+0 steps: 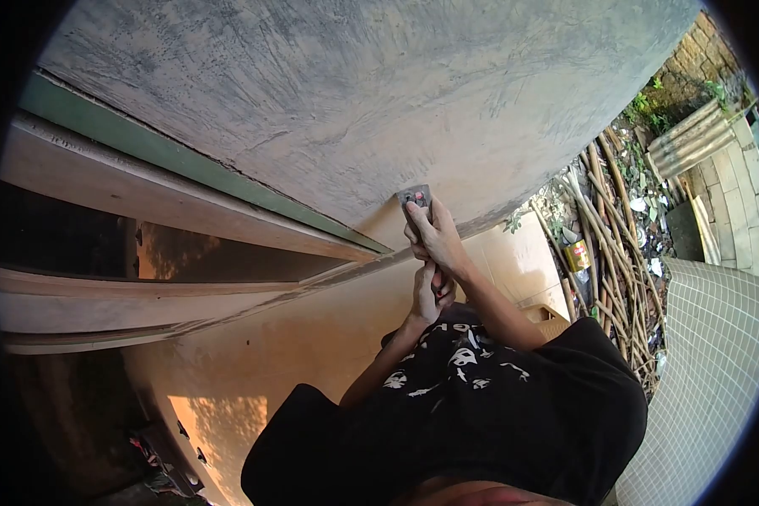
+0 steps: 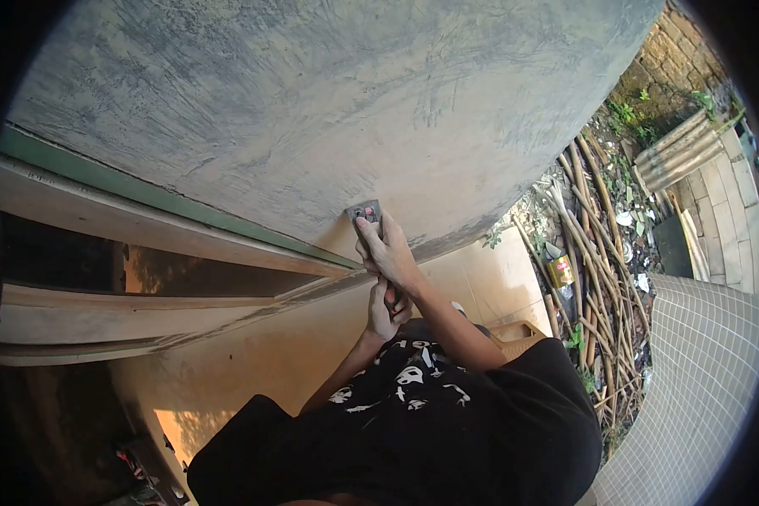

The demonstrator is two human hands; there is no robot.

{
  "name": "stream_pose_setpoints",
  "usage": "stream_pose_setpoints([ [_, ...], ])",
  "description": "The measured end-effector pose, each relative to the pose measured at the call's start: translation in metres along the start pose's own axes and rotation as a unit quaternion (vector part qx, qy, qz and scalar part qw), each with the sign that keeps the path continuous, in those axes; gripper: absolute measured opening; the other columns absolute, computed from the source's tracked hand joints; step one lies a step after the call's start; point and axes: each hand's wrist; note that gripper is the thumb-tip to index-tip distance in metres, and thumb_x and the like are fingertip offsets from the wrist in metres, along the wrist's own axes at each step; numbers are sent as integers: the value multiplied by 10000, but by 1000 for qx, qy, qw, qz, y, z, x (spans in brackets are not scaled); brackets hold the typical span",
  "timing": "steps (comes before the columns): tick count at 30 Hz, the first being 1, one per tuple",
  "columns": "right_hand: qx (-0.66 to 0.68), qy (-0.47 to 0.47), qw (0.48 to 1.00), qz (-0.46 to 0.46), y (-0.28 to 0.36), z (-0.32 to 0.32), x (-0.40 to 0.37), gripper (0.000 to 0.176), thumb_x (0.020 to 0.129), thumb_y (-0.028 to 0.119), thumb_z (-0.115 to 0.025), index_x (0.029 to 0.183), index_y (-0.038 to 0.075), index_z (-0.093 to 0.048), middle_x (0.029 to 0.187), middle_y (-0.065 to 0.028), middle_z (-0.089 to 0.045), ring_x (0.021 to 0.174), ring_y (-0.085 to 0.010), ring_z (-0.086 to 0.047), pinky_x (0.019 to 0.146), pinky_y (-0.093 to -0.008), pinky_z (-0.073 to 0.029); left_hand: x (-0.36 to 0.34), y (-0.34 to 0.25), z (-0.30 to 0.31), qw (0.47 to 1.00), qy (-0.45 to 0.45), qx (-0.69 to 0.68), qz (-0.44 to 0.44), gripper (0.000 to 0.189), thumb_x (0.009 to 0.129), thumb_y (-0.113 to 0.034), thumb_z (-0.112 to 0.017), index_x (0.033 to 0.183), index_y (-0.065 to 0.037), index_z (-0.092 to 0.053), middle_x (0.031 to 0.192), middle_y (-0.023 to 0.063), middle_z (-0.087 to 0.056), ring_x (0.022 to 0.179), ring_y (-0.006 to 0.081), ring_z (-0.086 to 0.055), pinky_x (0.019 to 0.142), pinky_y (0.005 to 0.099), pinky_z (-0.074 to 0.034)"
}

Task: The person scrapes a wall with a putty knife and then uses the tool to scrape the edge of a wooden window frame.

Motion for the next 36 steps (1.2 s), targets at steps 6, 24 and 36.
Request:
stream_pose_setpoints([
  [6,-19,4,999,-36,-7,-2,-1,252,968,290,-476,922,49,-417,544,18,-396,390,-40,-309,337,-213,-245,0,14,7,993,-59,-86,52,480,943,-551,-361,657,-167,-336,497,-36,-294,351,70,-256,318,207,-169],
  [24,-59,-47,997,-30,-5,-15,5,316,964,322,-482,796,76,-375,512,33,-345,364,-40,-295,322,-212,-213,2,8,11,995,-72,-27,60,536,914,-605,-367,583,-194,-275,474,-39,-261,342,81,-224,327,224,-163],
  [36,-109,-80,990,26,-4,-28,9,400,934,313,-546,672,31,-434,494,1,-425,384,-62,-393,331,-244,-295,0,-18,-4,995,-88,38,-29,507,957,-554,-289,684,-153,-435,472,-78,-295,335,49,-249,334,226,-176],
])
Point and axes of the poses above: each hand's wrist, its own x-axis towards the middle knuckle, its own z-axis out of the back of the hand, y = z × x
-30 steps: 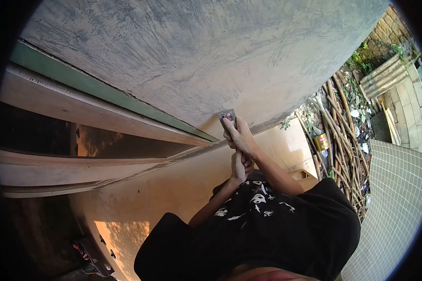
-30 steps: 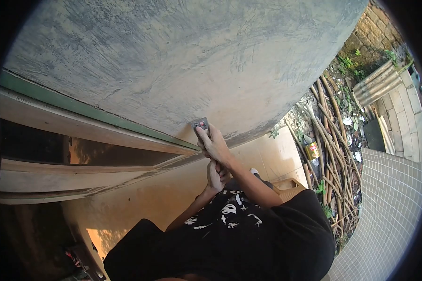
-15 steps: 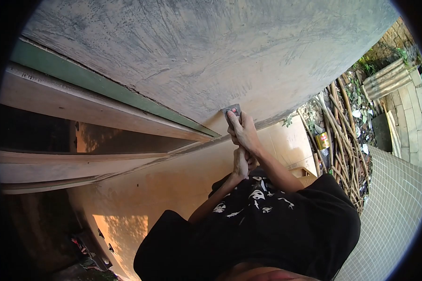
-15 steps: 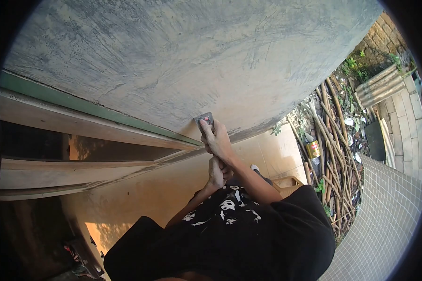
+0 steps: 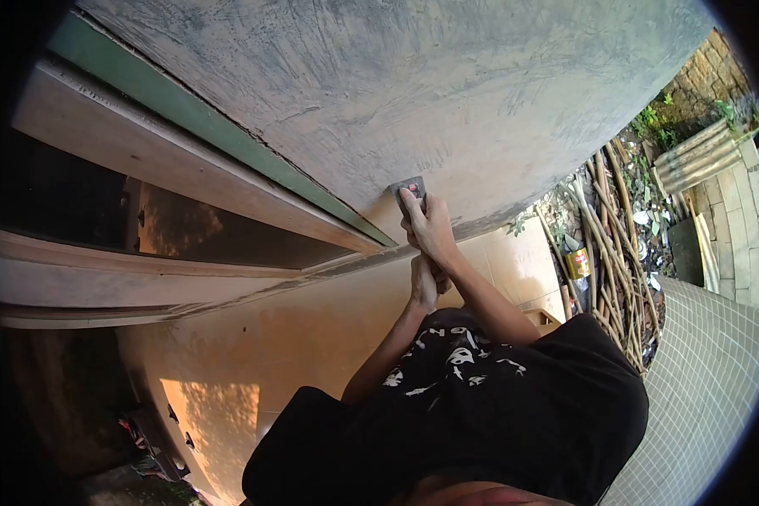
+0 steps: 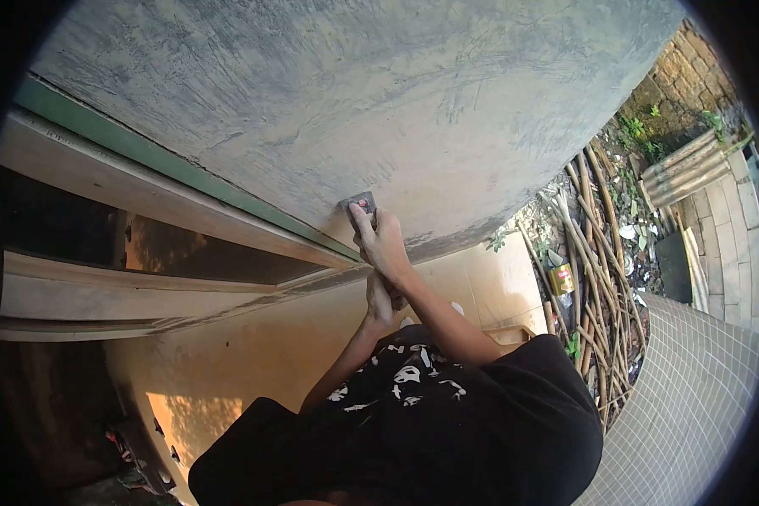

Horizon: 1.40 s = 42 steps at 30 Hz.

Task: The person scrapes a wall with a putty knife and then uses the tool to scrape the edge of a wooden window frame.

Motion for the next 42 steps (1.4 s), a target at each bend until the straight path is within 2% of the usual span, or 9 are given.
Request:
stream_pose_setpoints([
  [3,42,5,999,-21,-20,5,-1,378,940,312,-535,701,37,-435,500,7,-413,374,-58,-370,318,-239,-270,-5,9,8,999,-9,-6,53,508,955,-560,-294,674,-155,-419,475,-79,-286,340,50,-259,335,224,-175],
  [10,72,1,997,-18,-23,5,-1,355,944,318,-527,744,43,-426,509,17,-398,369,-47,-348,316,-231,-250,0,13,11,999,-29,-11,42,521,958,-549,-307,630,-152,-384,485,-66,-282,348,57,-254,336,227,-160],
  [21,26,-5,999,-33,-27,8,4,374,938,331,-536,739,26,-451,510,6,-425,378,-54,-374,319,-239,-265,4,23,18,995,34,-57,78,520,954,-551,-308,604,-167,-325,467,-55,-271,334,66,-246,318,229,-141],
  [25,45,16,999,-24,-1,1,4,359,944,328,-530,726,76,-395,509,35,-365,371,-33,-301,322,-217,-209,12,10,12,996,17,-50,69,482,937,-554,-333,633,-186,-398,476,-73,-269,339,58,-204,328,223,-149],
  [27,41,6,998,54,26,-10,0,364,944,317,-531,702,81,-397,505,37,-367,372,-30,-299,323,-216,-205,12,-14,4,997,52,38,-46,472,946,-509,-335,614,-179,-392,490,-75,-274,356,59,-203,345,228,-146],
  [32,28,3,999,36,19,-4,1,390,931,329,-550,687,56,-417,505,15,-402,376,-42,-345,325,-225,-244,9,-10,0,998,36,36,-46,450,949,-495,-338,645,-170,-403,504,-76,-283,367,57,-224,355,229,-155],
  [35,23,-7,1000,-1,-7,6,0,409,920,345,-564,697,33,-423,510,-7,-437,377,-56,-388,323,-233,-278,8,7,8,998,63,1,-12,455,940,-528,-344,660,-176,-412,495,-75,-292,350,58,-227,341,227,-153],
  [37,19,-18,999,-29,-25,10,2,402,923,343,-560,705,38,-414,512,-7,-435,376,-57,-389,318,-235,-275,7,17,10,997,16,-38,71,457,935,-549,-347,661,-190,-417,484,-74,-303,335,57,-228,325,221,-154],
  [42,70,-10,997,-23,-26,14,-9,337,943,320,-525,780,51,-404,523,13,-399,363,-45,-337,307,-228,-237,-9,16,3,996,3,-36,83,444,934,-545,-360,656,-204,-414,474,-76,-296,329,57,-229,319,216,-151],
])
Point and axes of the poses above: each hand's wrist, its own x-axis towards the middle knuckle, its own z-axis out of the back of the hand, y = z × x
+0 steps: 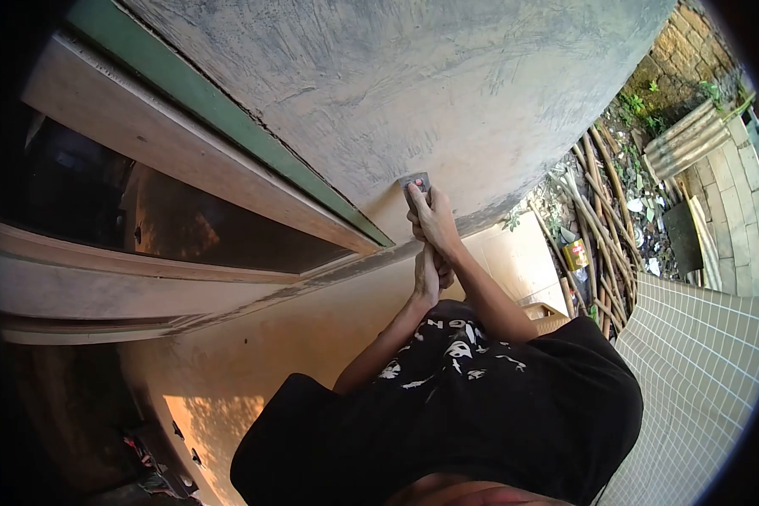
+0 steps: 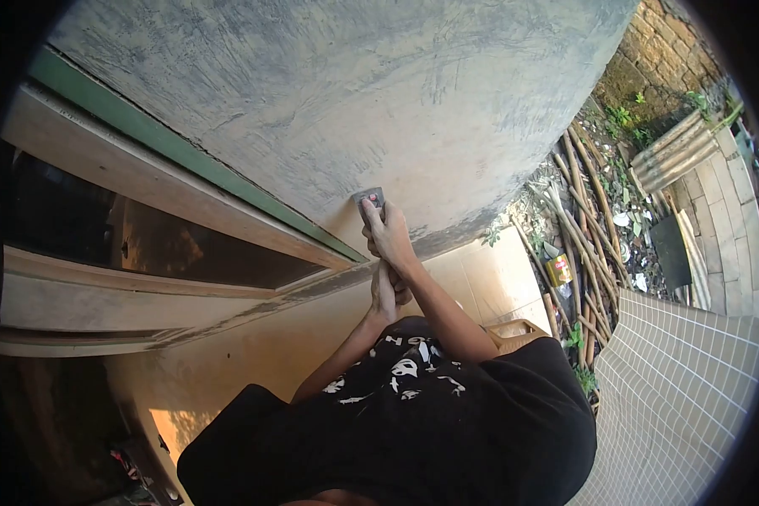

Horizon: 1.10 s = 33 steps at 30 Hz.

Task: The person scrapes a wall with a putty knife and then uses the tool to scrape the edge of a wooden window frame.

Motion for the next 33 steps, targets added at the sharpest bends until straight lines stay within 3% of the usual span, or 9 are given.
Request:
stream_pose_setpoints([
  [11,-4,3,1000,3,3,-5,4,346,944,320,-522,752,52,-418,522,10,-405,357,-47,-335,308,-228,-235,8,-3,5,999,19,9,-28,503,948,-552,-334,615,-176,-337,471,-53,-274,324,74,-254,316,231,-172],
  [13,1,6,1000,12,3,-5,8,354,943,320,-525,738,53,-418,517,12,-404,355,-48,-336,307,-228,-236,7,-3,4,999,15,27,-39,467,933,-567,-338,653,-202,-417,482,-71,-301,337,65,-242,326,222,-151],
  [16,-54,2,998,22,6,-8,5,350,947,341,-519,752,78,-394,510,23,-375,360,-39,-310,317,-216,-223,14,-2,9,999,46,9,-26,470,933,-569,-333,655,-201,-424,482,-70,-305,334,64,-230,324,220,-154],
  [18,-18,24,999,19,25,-13,1,372,948,332,-521,705,79,-396,505,19,-390,356,-40,-314,316,-220,-223,6,-18,-4,1000,10,-7,-17,449,947,-517,-327,654,-189,-421,482,-70,-306,332,65,-237,325,225,-164],
  [20,-32,19,998,46,44,-23,3,377,947,329,-523,694,78,-400,506,18,-397,357,-39,-317,316,-222,-225,1,-41,-10,989,43,102,-95,462,964,-485,-324,637,-160,-365,480,-77,-277,346,50,-247,332,217,-172],
  [21,-47,15,996,68,46,-27,1,383,947,326,-525,683,76,-404,507,17,-404,358,-39,-321,316,-225,-227,4,-35,-7,989,51,70,-116,430,964,-434,-330,649,-148,-394,480,-76,-298,351,47,-251,338,218,-168],
  [26,-70,3,996,63,30,-19,8,399,926,337,-556,675,43,-458,507,10,-445,386,-51,-398,336,-226,-288,11,-30,-12,982,35,121,-140,419,963,-403,-330,622,-159,-356,484,-78,-269,345,56,-238,341,230,-163],
  [28,-69,-22,997,15,8,-10,10,377,930,337,-547,706,50,-450,500,19,-422,368,-52,-376,321,-228,-269,21,-9,3,999,6,18,-28,441,966,-424,-343,610,-163,-338,482,-68,-262,346,65,-239,339,234,-163],
  [33,-17,-8,999,-49,-33,5,2,364,944,361,-516,752,84,-378,506,23,-366,360,-48,-320,307,-218,-236,6,16,23,1000,3,12,1,462,959,-483,-356,627,-163,-369,493,-48,-297,349,75,-253,335,242,-171],
])
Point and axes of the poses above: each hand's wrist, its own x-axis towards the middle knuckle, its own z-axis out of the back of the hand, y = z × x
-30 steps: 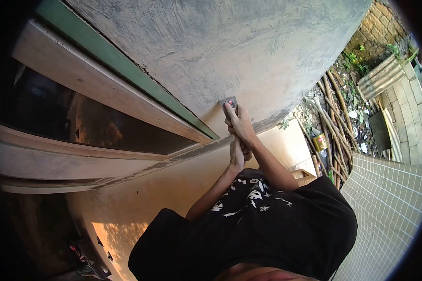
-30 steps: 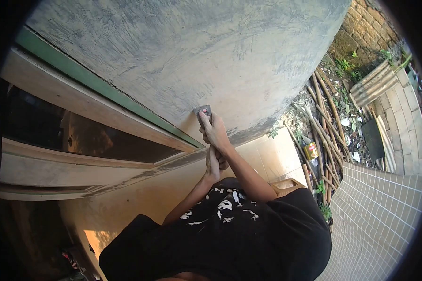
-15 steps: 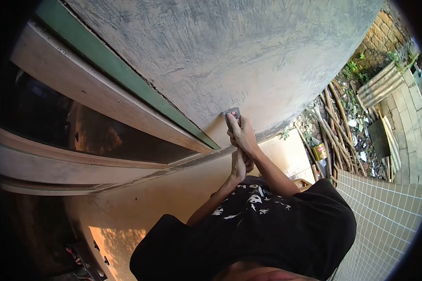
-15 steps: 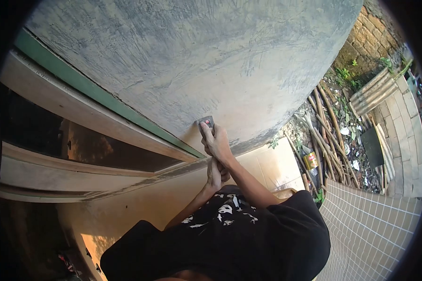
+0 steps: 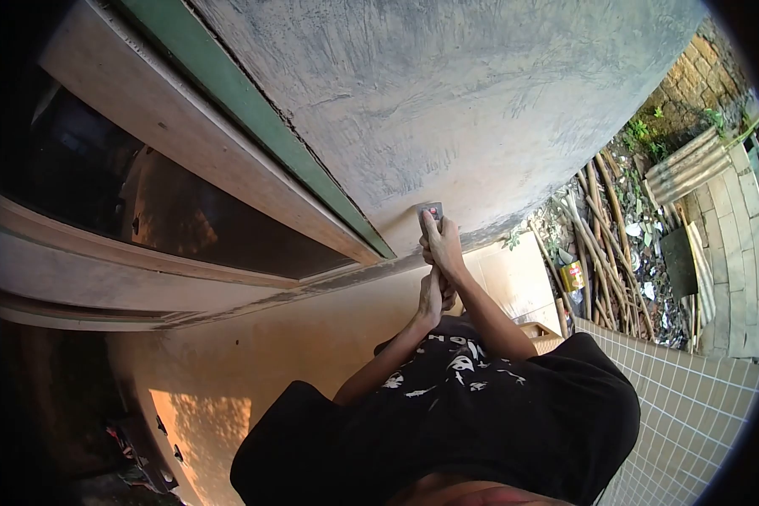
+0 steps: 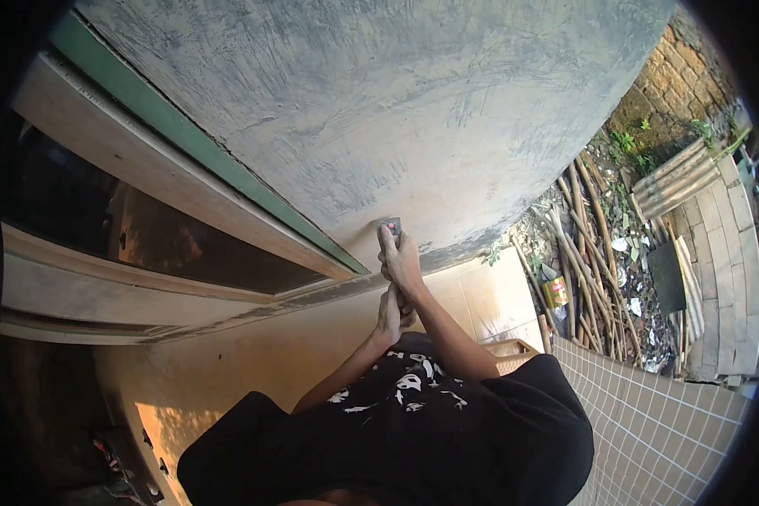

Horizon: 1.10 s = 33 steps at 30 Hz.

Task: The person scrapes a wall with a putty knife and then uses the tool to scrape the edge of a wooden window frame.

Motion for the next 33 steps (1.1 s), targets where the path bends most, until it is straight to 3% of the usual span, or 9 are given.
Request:
stream_pose_setpoints([
  [3,-17,4,1000,17,9,-18,-10,365,955,366,-490,762,82,-366,525,19,-375,364,-48,-315,310,-217,-236,-3,-4,8,999,-7,-11,-37,461,956,-479,-371,621,-162,-367,504,-42,-310,366,78,-281,346,239,-197],
  [6,-44,95,993,53,19,-37,-10,332,959,322,-492,770,59,-422,533,21,-403,399,-43,-352,343,-221,-260,-13,-21,14,996,-14,-29,-77,436,957,-452,-361,623,-173,-341,525,-33,-328,389,86,-305,369,232,-225],
  [10,8,151,988,22,18,-58,-11,332,959,312,-494,754,62,-421,544,33,-397,406,-43,-349,345,-227,-264,-21,-30,30,994,-16,-19,-110,445,960,-464,-354,625,-177,-304,527,-34,-311,365,90,-268,353,234,-206],
  [17,-1,72,997,29,-1,-69,-2,336,963,332,-486,774,73,-382,535,39,-343,383,-38,-295,327,-220,-227,-14,-32,48,996,-35,-3,-81,460,964,-506,-333,639,-180,-325,523,-42,-300,359,80,-269,344,238,-200],
  [19,-44,34,996,70,-9,-69,4,350,957,298,-506,733,36,-443,517,21,-410,382,-51,-369,326,-240,-268,-13,-34,49,994,-31,30,-101,468,962,-512,-332,632,-180,-342,513,-45,-308,354,77,-267,338,233,-199],
  [26,-5,41,998,45,2,-76,0,356,957,300,-508,740,21,-465,512,16,-416,375,-54,-367,321,-242,-270,-22,-40,59,996,2,50,-76,502,951,-542,-335,609,-175,-358,490,-52,-314,356,63,-266,336,234,-187],
  [30,15,42,998,40,3,-78,-6,320,960,317,-496,772,74,-409,532,46,-335,392,-34,-296,322,-208,-218,-25,-46,53,997,-26,43,-54,513,960,-522,-332,593,-164,-347,484,-52,-298,358,64,-275,344,229,-194],
  [33,29,44,993,102,35,-93,-7,326,960,324,-498,773,72,-413,522,46,-347,392,-33,-302,328,-204,-227,-25,-78,39,974,7,103,-200,517,981,-481,-307,594,-139,-337,493,-50,-293,371,69,-289,353,231,-187],
])
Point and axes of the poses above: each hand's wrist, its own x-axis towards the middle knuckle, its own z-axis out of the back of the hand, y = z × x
